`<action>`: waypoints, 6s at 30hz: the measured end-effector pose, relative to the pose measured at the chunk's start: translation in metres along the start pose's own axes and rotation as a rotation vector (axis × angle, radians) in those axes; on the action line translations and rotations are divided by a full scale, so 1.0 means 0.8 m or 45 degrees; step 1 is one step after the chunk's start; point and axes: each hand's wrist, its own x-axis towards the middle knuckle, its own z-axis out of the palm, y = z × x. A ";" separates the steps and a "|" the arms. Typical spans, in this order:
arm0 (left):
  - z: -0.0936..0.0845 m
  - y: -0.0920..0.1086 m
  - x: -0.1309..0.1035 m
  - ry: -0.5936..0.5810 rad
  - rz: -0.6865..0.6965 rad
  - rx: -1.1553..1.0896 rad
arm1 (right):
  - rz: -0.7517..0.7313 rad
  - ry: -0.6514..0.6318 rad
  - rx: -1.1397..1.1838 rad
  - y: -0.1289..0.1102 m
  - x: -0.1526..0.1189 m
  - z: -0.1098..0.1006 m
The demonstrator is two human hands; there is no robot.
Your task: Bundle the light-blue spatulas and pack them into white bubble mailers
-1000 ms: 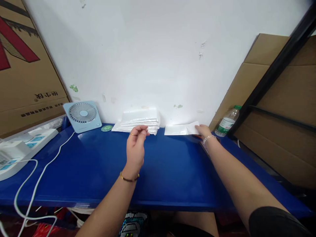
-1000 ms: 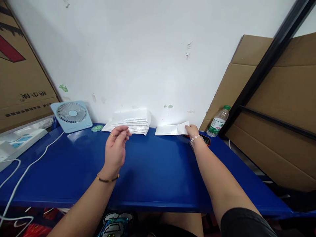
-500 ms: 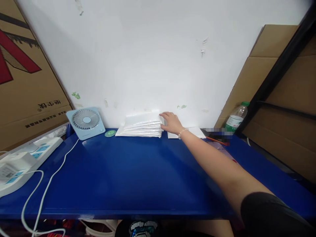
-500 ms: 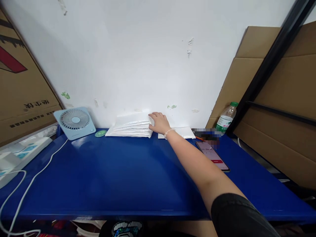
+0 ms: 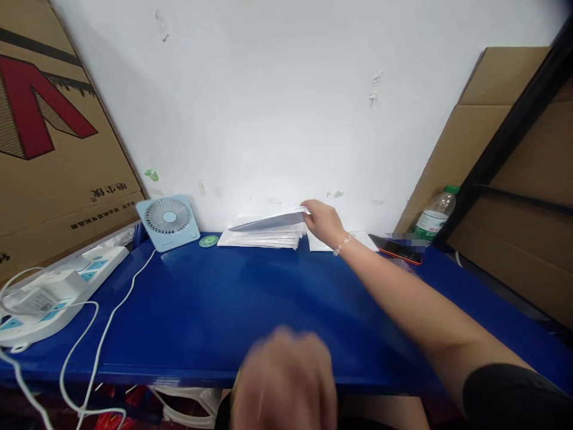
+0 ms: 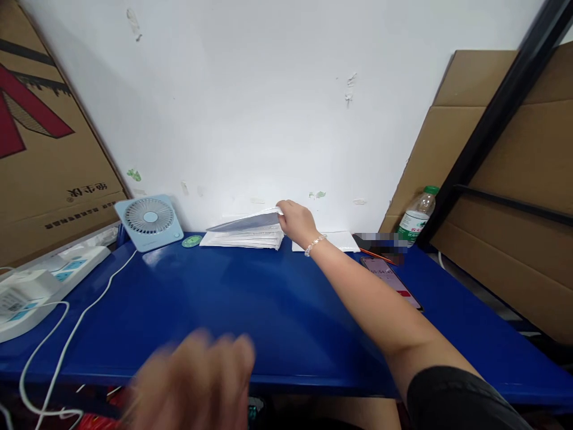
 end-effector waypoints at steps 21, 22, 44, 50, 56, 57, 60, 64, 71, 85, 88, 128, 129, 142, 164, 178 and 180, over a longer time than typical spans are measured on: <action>0.065 -0.081 0.145 0.549 -0.096 -0.676 | 0.075 -0.701 0.615 0.056 -0.197 -0.017; 0.067 -0.077 0.147 0.548 -0.079 -0.671 | 0.124 -0.722 0.611 0.057 -0.199 -0.011; 0.008 0.039 0.190 0.325 0.446 -0.275 | 0.012 -0.671 0.341 0.042 -0.191 0.022; -0.003 0.032 0.194 0.267 0.495 0.035 | -0.008 -0.654 0.351 0.044 -0.193 0.024; -0.020 -0.018 0.198 -0.011 0.566 1.082 | -0.082 -0.624 0.427 0.043 -0.192 0.019; -0.022 -0.029 0.196 -0.116 0.551 1.261 | -0.084 -0.615 0.433 0.043 -0.191 0.018; -0.029 -0.070 0.189 -0.315 0.388 1.675 | -0.084 -0.581 0.451 0.040 -0.191 0.014; -0.046 -0.122 0.184 -0.575 0.185 1.794 | -0.093 -0.527 0.481 0.038 -0.191 0.010; -0.017 -0.115 0.184 -0.782 0.143 1.166 | -0.090 -0.442 0.389 0.035 -0.178 -0.001; 0.003 -0.122 0.195 -1.123 0.125 1.172 | 0.169 -0.523 0.626 0.075 -0.152 -0.036; -0.002 -0.137 0.199 -1.181 0.131 1.127 | 0.149 -0.546 0.602 0.092 -0.161 -0.027; -0.010 -0.175 0.204 -0.870 0.217 1.359 | 0.064 -0.629 0.434 0.076 -0.162 0.001; -0.009 -0.173 0.204 -0.869 0.208 1.347 | 0.038 -0.655 0.425 0.068 -0.160 0.005; 0.011 -0.140 0.192 -1.066 0.295 1.320 | 0.217 -0.584 0.547 0.070 -0.154 -0.008; -0.015 -0.161 0.209 -0.778 0.165 1.401 | 0.225 -0.463 0.397 0.114 -0.166 -0.014; 0.020 -0.150 0.190 -1.030 0.254 1.322 | 0.193 -0.660 0.630 0.036 -0.154 -0.002; 0.028 -0.144 0.187 -0.975 0.306 1.339 | 0.238 -0.643 0.663 0.040 -0.152 -0.006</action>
